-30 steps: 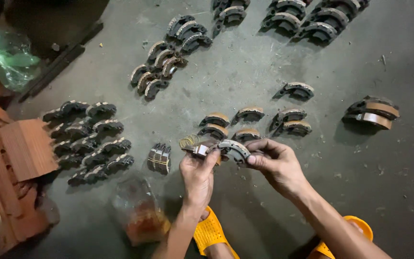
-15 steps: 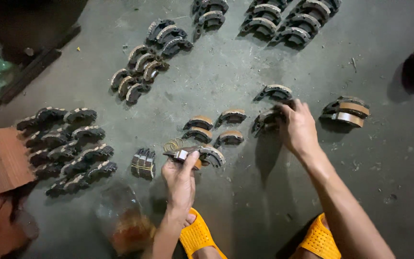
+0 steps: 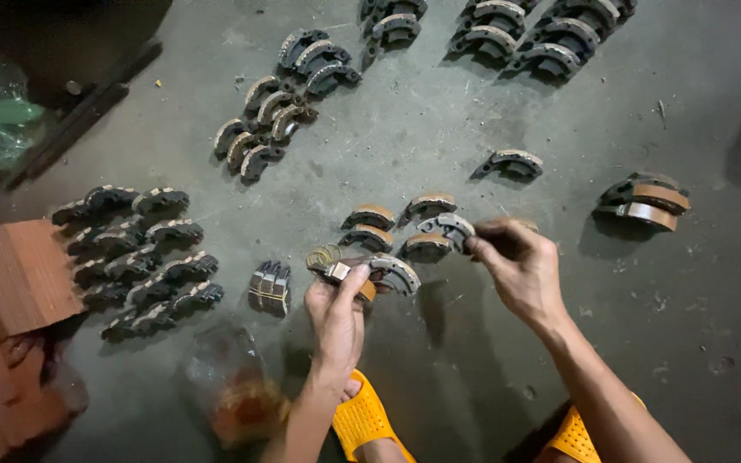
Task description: Sorting and stacking motorcycle brake shoes on the floor into organized piles
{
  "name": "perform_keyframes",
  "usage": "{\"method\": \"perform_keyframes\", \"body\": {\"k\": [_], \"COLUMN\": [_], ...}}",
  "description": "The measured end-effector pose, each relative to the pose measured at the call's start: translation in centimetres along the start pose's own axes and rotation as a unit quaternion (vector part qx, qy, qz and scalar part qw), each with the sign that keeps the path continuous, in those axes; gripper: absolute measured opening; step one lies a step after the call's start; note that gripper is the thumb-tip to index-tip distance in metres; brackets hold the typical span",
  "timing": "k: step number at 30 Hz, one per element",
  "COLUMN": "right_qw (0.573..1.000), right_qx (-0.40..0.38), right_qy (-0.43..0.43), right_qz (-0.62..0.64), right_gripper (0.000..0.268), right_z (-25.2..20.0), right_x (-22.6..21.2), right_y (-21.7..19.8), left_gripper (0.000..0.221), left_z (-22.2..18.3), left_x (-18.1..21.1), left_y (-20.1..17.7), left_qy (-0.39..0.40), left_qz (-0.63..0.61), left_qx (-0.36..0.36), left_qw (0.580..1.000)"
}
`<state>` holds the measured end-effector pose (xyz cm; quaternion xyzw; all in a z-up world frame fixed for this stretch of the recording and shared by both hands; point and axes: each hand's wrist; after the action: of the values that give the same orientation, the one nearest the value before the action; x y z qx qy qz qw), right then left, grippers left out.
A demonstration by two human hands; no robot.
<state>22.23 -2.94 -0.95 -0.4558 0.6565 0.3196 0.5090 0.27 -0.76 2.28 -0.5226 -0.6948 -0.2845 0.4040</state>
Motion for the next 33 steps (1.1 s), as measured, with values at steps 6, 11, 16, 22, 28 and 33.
{"method": "perform_keyframes", "body": {"k": [6, 11, 16, 22, 28, 33], "right_qw": [0.952, 0.919, 0.958, 0.892, 0.952, 0.984], "right_qx": [-0.025, -0.103, -0.042, -0.108, -0.104, -0.078], "right_qy": [-0.216, -0.268, -0.219, -0.093, -0.123, -0.149], "right_qz": [-0.217, -0.269, -0.181, -0.430, -0.259, -0.061], "right_gripper": [0.011, 0.017, 0.017, 0.065, 0.039, 0.033], "right_z": [4.8, 10.0, 7.6, 2.9, -0.2, -1.9], "right_x": [3.9, 4.2, 1.5, 3.4, 4.8, 0.1], "right_y": [0.4, 1.3, -2.6, -6.9, -4.2, 0.3], "left_gripper": [0.020, 0.016, 0.020, 0.021, 0.017, 0.011], "left_z": [0.1, 0.2, 0.8, 1.4, 0.1, -0.5], "left_x": [0.4, 0.6, -0.1, -0.9, -0.3, 0.4], "left_y": [0.3, 0.4, -0.8, -1.1, 0.1, -0.6], "left_qy": [-0.008, -0.004, -0.010, -0.032, -0.008, 0.016], "left_qz": [0.006, 0.007, -0.020, -0.006, -0.001, -0.002], "left_qx": [0.009, 0.011, 0.000, 0.001, -0.001, 0.004], "left_qw": [1.000, 1.000, 1.000, 0.999, 1.000, 1.000]}}
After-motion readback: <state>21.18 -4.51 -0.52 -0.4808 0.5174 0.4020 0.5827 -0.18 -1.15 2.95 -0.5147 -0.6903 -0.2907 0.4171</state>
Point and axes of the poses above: each hand's wrist, its own z-axis towards the middle knuckle, its own y-axis out of the palm, x = y × z, and after that the axes turned 9 degrees about z, right-handed
